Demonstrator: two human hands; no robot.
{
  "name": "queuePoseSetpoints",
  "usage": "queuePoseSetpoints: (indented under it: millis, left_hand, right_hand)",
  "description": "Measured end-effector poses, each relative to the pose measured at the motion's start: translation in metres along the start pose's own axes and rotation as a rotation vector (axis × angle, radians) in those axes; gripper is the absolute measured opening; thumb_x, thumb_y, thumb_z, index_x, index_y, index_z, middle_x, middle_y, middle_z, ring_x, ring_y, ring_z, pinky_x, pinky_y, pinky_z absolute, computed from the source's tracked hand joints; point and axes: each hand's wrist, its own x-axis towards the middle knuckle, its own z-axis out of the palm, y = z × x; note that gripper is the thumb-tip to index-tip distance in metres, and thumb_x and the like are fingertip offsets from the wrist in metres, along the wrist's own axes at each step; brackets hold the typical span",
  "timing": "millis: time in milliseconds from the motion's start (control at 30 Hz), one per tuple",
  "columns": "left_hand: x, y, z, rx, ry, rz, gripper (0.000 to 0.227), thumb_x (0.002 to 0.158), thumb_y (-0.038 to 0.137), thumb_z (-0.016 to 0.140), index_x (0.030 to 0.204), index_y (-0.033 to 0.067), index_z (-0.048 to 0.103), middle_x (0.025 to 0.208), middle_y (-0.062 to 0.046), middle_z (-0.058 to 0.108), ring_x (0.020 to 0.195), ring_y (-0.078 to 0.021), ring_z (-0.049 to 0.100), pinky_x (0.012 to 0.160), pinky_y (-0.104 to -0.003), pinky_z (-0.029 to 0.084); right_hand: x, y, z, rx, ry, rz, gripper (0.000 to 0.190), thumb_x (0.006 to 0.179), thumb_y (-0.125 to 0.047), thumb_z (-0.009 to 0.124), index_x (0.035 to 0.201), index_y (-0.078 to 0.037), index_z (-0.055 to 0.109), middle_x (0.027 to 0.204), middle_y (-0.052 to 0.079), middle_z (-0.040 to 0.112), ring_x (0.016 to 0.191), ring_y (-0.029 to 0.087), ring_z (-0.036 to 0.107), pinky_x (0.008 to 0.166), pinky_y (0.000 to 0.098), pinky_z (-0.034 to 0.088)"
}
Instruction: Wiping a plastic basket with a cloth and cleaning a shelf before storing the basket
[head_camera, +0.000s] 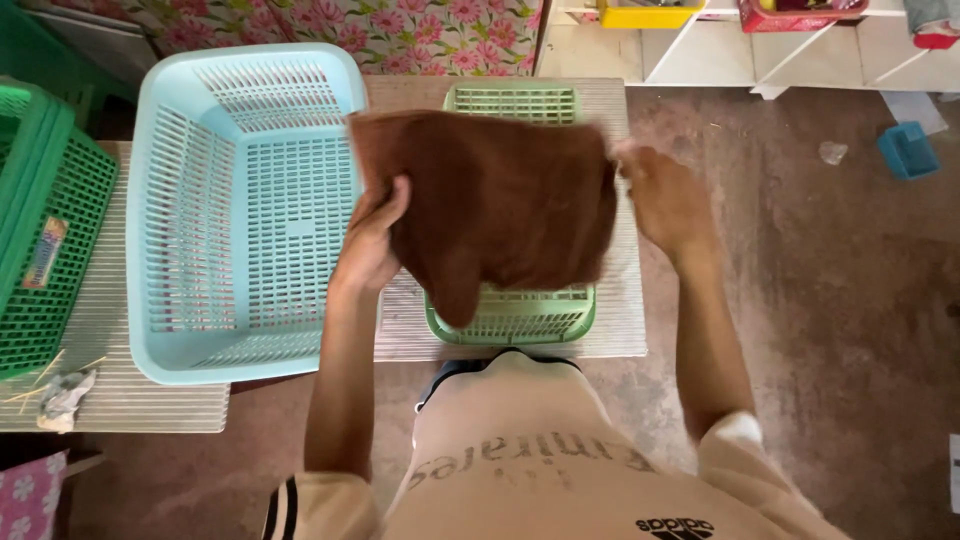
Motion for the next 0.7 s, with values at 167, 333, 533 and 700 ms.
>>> queuePoseSetpoints:
  millis: [167,333,533,700]
  left_hand:
    - [0.014,-0.010,0.046,0.345,-0.392,-0.208,0.046,0.098,0.048,0.068,0.119,0.0078,0.071,0.111,-0.009,0.070,0.110,-0.0272,0.066,0.103,-0.048,0.053]
    - [0.076,-0.053,-0.034,-0.257,-0.367,-0.051,0.071,0.103,0.043,0.058,0.163,0.0269,0.025,0.159,-0.014,0.036,0.142,-0.0301,0.036,0.119,-0.053,0.030]
    - [-0.010,-0.163,0.002,-0.566,0.120,-0.655,0.036,0.098,0.029,0.067,0.126,0.0095,0.058,0.126,-0.016,0.064,0.113,-0.0316,0.060,0.107,-0.041,0.042]
    - [-0.066,-0.116,0.000,-0.620,0.229,-0.584,0.030,0.097,0.036,0.063,0.085,0.0109,0.073,0.099,-0.016,0.078,0.094,-0.0306,0.074,0.094,-0.042,0.053]
  right_hand:
    - [0.047,-0.001,0.038,-0.138,-0.653,-0.670,0.096,0.075,-0.016,0.085,0.152,0.013,0.036,0.147,0.041,0.045,0.140,0.056,0.037,0.119,0.0643,0.028]
    - [0.089,0.102,0.046,0.558,-0.752,-0.174,0.016,0.101,-0.007,0.055,0.105,0.000,0.070,0.085,0.009,0.070,0.070,0.014,0.062,0.062,0.0271,0.052]
    - [0.049,0.048,0.068,0.297,-0.326,0.019,0.038,0.106,-0.019,0.043,0.128,0.008,0.058,0.114,0.026,0.063,0.104,0.029,0.058,0.095,0.0432,0.045]
    - [0.049,0.050,0.055,-0.173,-0.245,0.172,0.042,0.099,-0.047,0.050,0.124,-0.014,0.059,0.123,0.015,0.065,0.122,0.028,0.061,0.109,0.0407,0.044]
